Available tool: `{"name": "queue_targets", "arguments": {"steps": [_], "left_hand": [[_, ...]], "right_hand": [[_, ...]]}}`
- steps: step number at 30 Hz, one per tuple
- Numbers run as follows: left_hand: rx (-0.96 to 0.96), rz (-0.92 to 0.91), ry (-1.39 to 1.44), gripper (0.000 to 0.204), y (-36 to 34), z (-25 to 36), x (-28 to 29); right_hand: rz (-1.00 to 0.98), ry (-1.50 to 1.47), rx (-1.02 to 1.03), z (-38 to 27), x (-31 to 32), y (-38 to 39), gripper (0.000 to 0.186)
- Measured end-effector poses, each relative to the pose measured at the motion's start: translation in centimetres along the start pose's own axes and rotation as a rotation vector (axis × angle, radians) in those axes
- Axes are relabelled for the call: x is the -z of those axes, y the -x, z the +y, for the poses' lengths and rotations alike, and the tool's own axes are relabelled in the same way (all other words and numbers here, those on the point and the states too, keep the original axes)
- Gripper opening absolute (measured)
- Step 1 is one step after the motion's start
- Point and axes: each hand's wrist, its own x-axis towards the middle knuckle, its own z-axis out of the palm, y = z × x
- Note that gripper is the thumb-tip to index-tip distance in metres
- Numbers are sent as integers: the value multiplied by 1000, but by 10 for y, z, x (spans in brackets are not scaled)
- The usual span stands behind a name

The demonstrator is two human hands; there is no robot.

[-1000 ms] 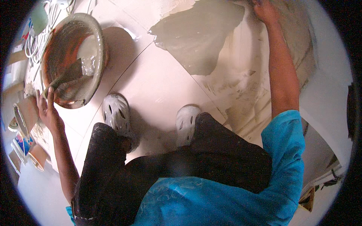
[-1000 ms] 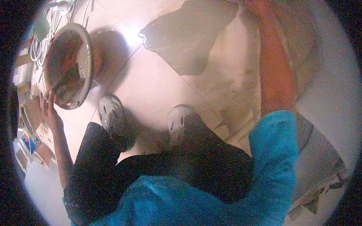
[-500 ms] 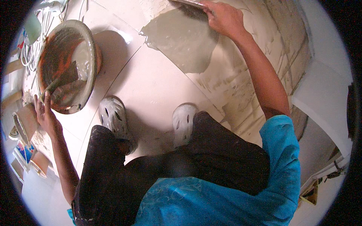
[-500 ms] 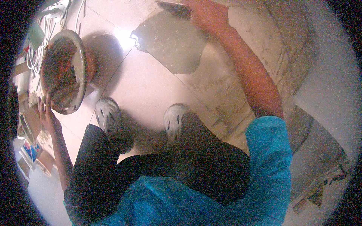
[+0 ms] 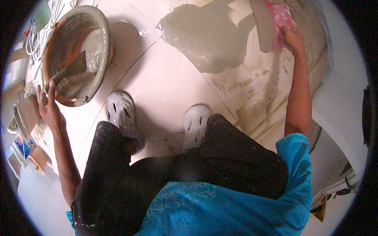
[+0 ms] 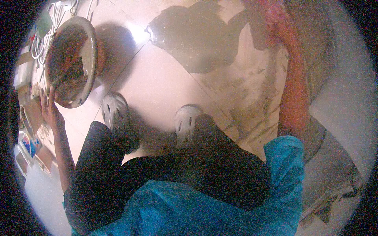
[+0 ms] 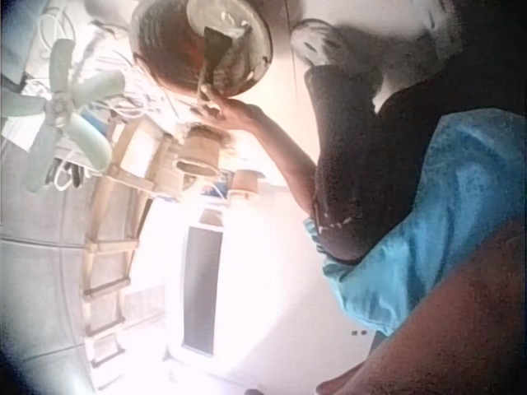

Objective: The person scoops cement from a bucket with a trowel and spreads it onto the tiled floor using a pink float. They repeatedly smooth the surface and refill the trowel from the bucket as needed.

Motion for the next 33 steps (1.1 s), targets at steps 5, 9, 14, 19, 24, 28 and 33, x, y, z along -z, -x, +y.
{"name": "queue_targets", "arguments": {"steps": [5,9,14,19,24,28,33], "left_hand": [[-37,-21,-66,48,-4,-8,10],[-73,8,-130,45,-3,-4,6],[-107,17,-152,44,-4,2,-1],[-93,-9,-177,44,-2,2,2],[-68,-1,-138,45,-2,-3,3],[-86,-2,-197,46,-3,-1,4],[-61,-52,-84,46,-2,-1,7]], "right_hand": [[-21,-333,-122,46,-27,-17,48],[-42,-334,-70,11,-30,-14,48],[-93,-485,-51,-21,-53,-11,48],[-55,-372,166,-100,-45,14,36],[-89,-374,223,-140,-42,32,40],[-133,-482,268,-161,-51,40,41],[-96,-375,379,-173,-50,38,42]]}}
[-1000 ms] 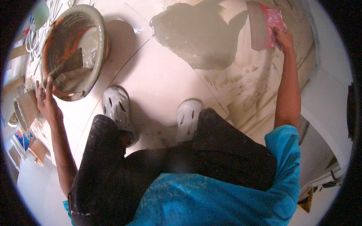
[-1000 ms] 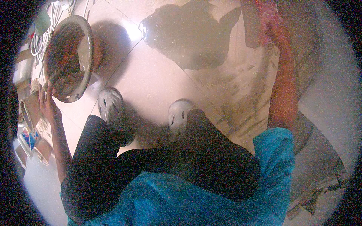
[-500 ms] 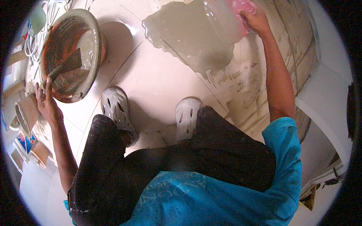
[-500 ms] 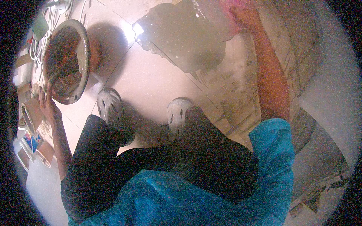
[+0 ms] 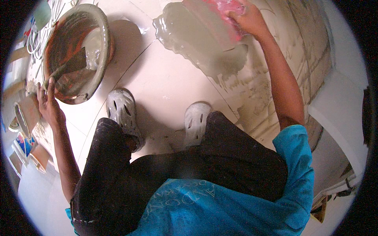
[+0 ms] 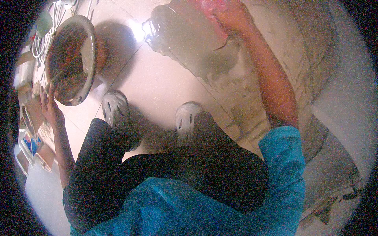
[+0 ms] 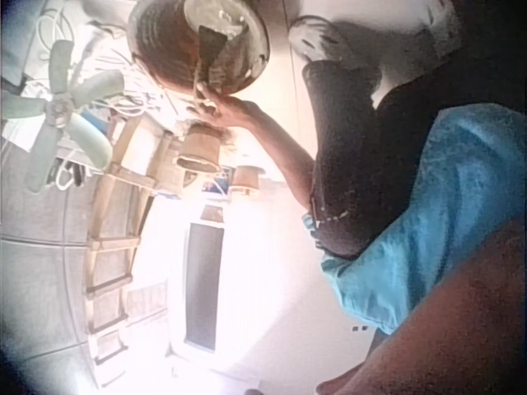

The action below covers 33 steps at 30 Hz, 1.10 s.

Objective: The person scoops cement from a bucket with a trowel and spreads it onto the tiled floor using a pink float. They repeatedly smooth the surface and refill the trowel from the bucket as needed.

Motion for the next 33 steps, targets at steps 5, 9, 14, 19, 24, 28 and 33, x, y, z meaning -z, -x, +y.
{"name": "queue_targets", "arguments": {"steps": [5,9,14,19,24,28,33], "left_hand": [[0,33,44,47,-2,-6,-4],[38,50,92,49,-1,-13,4],[58,46,37,52,-1,-4,2],[55,64,45,54,2,-7,3],[100,87,46,63,0,5,-3],[139,57,180,63,-1,-1,-2],[71,59,88,55,1,1,-1]], "right_hand": [[32,99,-109,27,53,-23,42],[146,88,-379,54,54,-39,38],[115,-24,230,65,29,-66,37],[11,-92,-39,17,17,-63,38],[-68,24,-8,-6,6,-75,41],[-98,49,-5,-38,-13,-72,44],[-180,91,8,-64,-15,-61,42]]}}
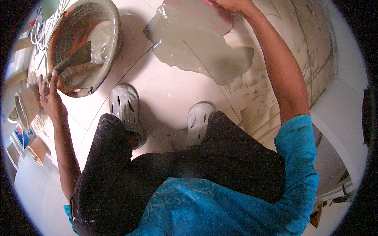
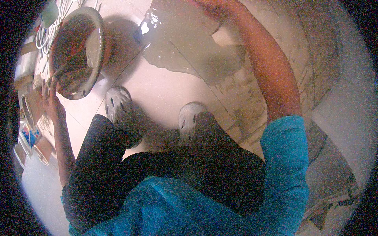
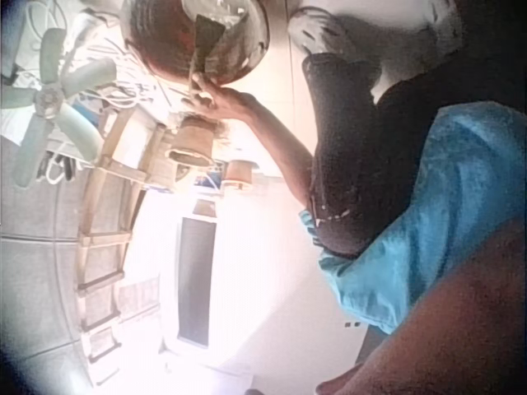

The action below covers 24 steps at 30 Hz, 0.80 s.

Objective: The person scoops cement from a bucket with a trowel and spreads it onto the tiled floor using a pink float. They repeatedly smooth the surface and refill the trowel from the bucket as needed.

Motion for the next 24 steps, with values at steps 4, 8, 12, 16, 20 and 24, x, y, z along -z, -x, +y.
{"name": "queue_targets", "arguments": {"steps": [4,8,12,16,20,24], "left_hand": [[-25,14,-42,52,2,0,2],[-6,23,-11,51,9,5,1],[12,30,-17,50,6,4,-1],[46,33,84,50,6,-3,3],[53,55,7,47,12,5,2],[17,-19,-14,47,14,11,14]], "right_hand": [[34,73,162,8,-7,-2,40],[18,92,109,-30,25,4,34],[113,220,29,-41,30,-9,27],[135,352,143,-52,4,-25,24],[93,349,393,-60,-24,-29,21],[61,302,590,-74,-35,-15,18]]}}
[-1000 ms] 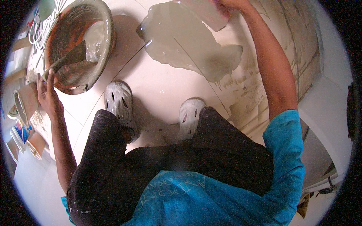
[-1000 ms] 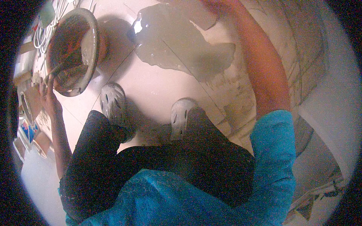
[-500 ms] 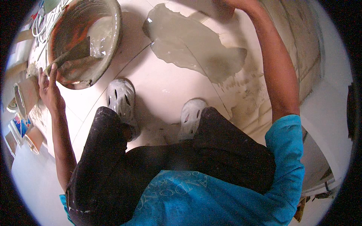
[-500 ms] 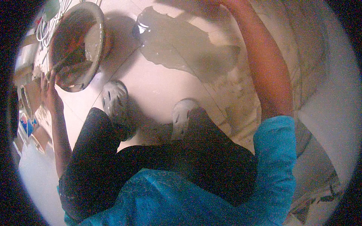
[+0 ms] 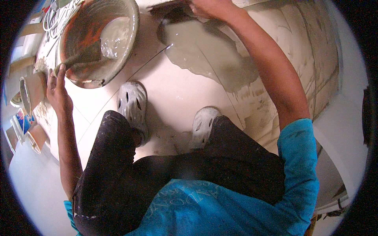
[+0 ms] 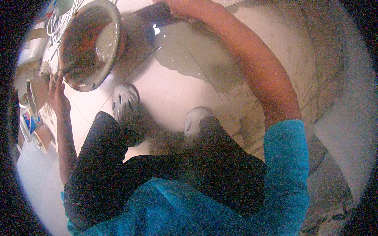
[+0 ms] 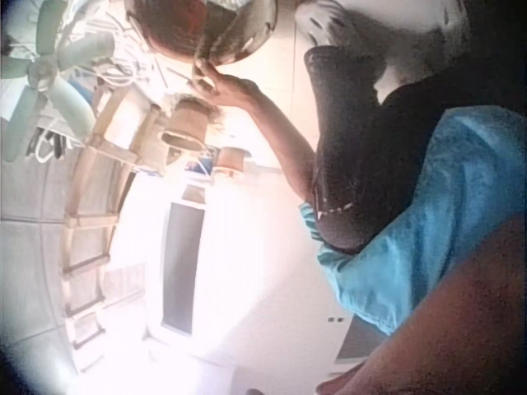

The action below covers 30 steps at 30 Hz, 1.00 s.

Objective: The person scoops cement from a bucket with a trowel and spreads it onto the tiled floor using a pink float. They repeatedly smooth the surface and refill the trowel from the bucket as needed.

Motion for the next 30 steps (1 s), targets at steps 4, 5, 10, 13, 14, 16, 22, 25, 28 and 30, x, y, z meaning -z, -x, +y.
{"name": "queue_targets", "arguments": {"steps": [4,5,10,13,14,16,22,25,28,30], "left_hand": [[-8,-9,-40,45,-5,1,6],[-8,-64,-65,45,-9,18,12],[-55,-148,-317,44,-8,42,28],[-193,-271,-518,43,-3,83,18],[-244,-293,-550,42,-2,92,21],[-346,-339,-581,40,-1,95,22],[-203,-326,-395,43,-30,73,15],[-277,-305,-624,37,-38,70,9],[-359,-319,-769,34,-37,64,10],[-528,-355,-825,34,-39,46,20]], "right_hand": [[-34,16,194,-6,-10,15,21],[-89,22,203,-10,-7,22,22],[-274,12,164,-23,18,60,24],[-232,-19,-2,-6,33,81,25],[-231,-53,-107,2,40,84,26],[20,27,-115,22,50,99,23],[46,90,-606,102,52,99,13],[71,61,-556,114,35,100,13],[-144,86,-560,83,38,94,15],[-29,17,-343,79,28,112,19]]}}
